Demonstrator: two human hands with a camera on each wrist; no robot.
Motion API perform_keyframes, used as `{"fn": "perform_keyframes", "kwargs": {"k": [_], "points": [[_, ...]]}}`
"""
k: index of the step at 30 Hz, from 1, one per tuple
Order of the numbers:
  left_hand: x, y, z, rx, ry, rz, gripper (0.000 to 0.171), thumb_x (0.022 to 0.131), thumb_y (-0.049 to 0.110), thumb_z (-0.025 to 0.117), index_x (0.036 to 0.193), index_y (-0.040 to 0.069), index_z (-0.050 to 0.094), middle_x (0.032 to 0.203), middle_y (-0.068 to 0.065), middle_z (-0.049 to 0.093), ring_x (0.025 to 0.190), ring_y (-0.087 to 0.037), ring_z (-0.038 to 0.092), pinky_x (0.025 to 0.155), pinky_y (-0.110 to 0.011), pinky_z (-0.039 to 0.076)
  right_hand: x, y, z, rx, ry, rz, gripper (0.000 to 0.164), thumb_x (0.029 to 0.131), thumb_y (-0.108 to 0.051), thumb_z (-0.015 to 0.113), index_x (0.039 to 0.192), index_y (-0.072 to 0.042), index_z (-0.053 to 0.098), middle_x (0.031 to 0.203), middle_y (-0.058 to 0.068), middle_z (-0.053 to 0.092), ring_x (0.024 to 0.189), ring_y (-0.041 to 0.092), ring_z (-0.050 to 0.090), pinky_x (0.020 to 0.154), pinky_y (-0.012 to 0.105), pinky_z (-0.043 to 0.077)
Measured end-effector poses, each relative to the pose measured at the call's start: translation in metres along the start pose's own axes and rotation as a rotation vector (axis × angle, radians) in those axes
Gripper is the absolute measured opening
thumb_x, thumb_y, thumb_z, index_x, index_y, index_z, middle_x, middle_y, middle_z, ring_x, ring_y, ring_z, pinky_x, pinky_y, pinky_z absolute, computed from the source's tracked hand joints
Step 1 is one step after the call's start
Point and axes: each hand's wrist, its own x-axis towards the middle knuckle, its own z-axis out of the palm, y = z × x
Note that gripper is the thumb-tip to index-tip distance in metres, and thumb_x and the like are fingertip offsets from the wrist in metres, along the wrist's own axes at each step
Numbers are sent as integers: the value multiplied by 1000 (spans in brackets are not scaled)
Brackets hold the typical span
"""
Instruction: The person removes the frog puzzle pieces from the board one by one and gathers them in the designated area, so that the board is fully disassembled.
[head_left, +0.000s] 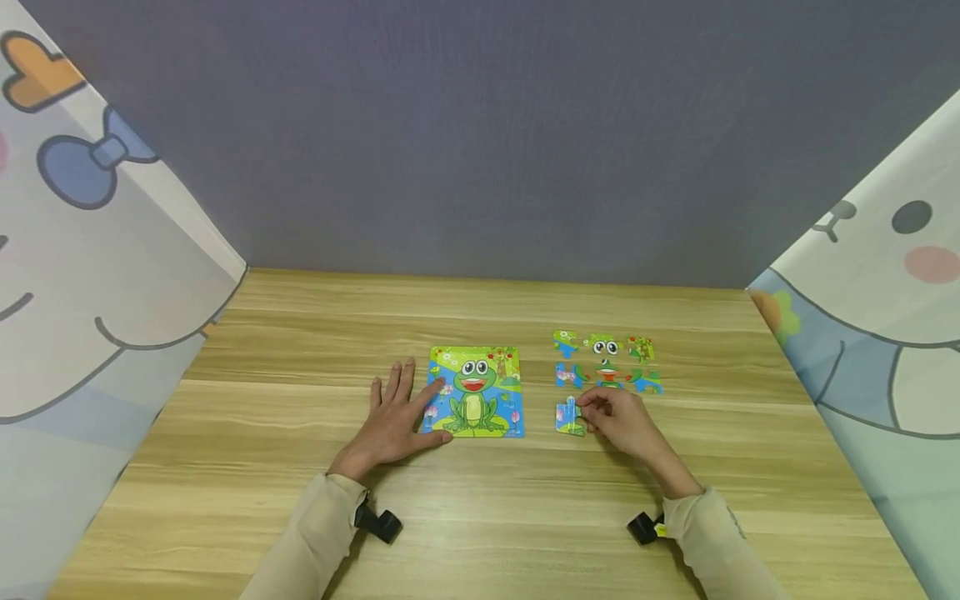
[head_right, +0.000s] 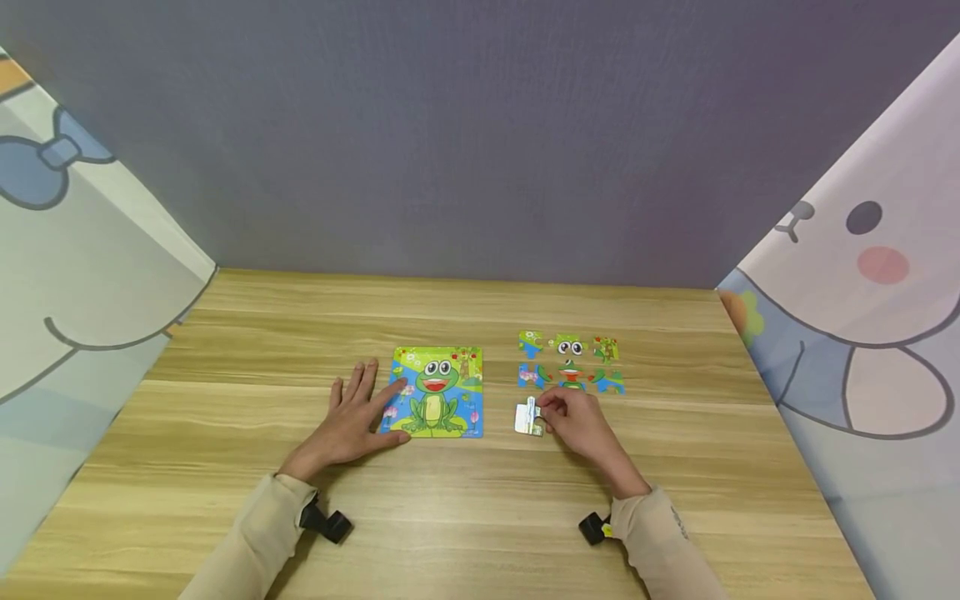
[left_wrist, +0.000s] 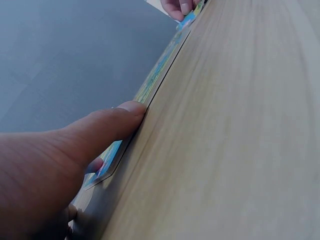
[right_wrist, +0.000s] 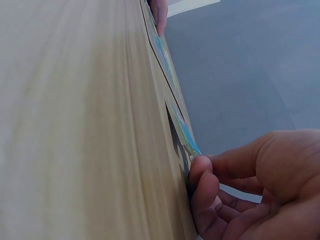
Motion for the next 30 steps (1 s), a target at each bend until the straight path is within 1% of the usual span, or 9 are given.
{"fn": "perform_keyframes", "kwargs": {"k": [7,18,22,27,30], "points": [[0,1,-1,0,0,-2,86,87,53,71,157,20,34,166,-31,-3,155,-50,-5,118,-75,-3,1,-2,-1,-19,-9,10,13,95,3,60,103,3,70,82,9,70,63,5,60,56,20,50],[-1,1,-1,-7,2,2,86,87,51,72,157,19,34,165,-32,-2,154,-51,-4,117,-75,-4,0,-2,-2,-14,-12,14,13,95,3,59,102,3,70,79,8,69,63,6,59,55,20,50],[-2,1,-1,-11,1,2,86,87,51,72,157,19,34,165,-32,-2,154,-51,-5,118,-74,-4,1,-3,-3,-15,-21,-2,12,96,0,60,102,2,70,76,7,69,63,6,59,56,21,50],[-1,1,-1,-11,-5,-1,86,87,52,71,157,20,33,165,-32,-3,155,-50,-5,118,-74,-4,5,-4,-6,-57,-14,-32,11,96,-5,62,102,0,71,78,6,70,64,6,59,57,21,49],[-1,1,-1,-14,-12,-8,86,87,53,71,158,21,33,166,-31,-4,155,-49,-6,118,-74,-5,9,-8,-7,-99,-1,-47,11,96,-8,64,101,-2,72,85,6,70,68,7,59,60,21,49]]}}
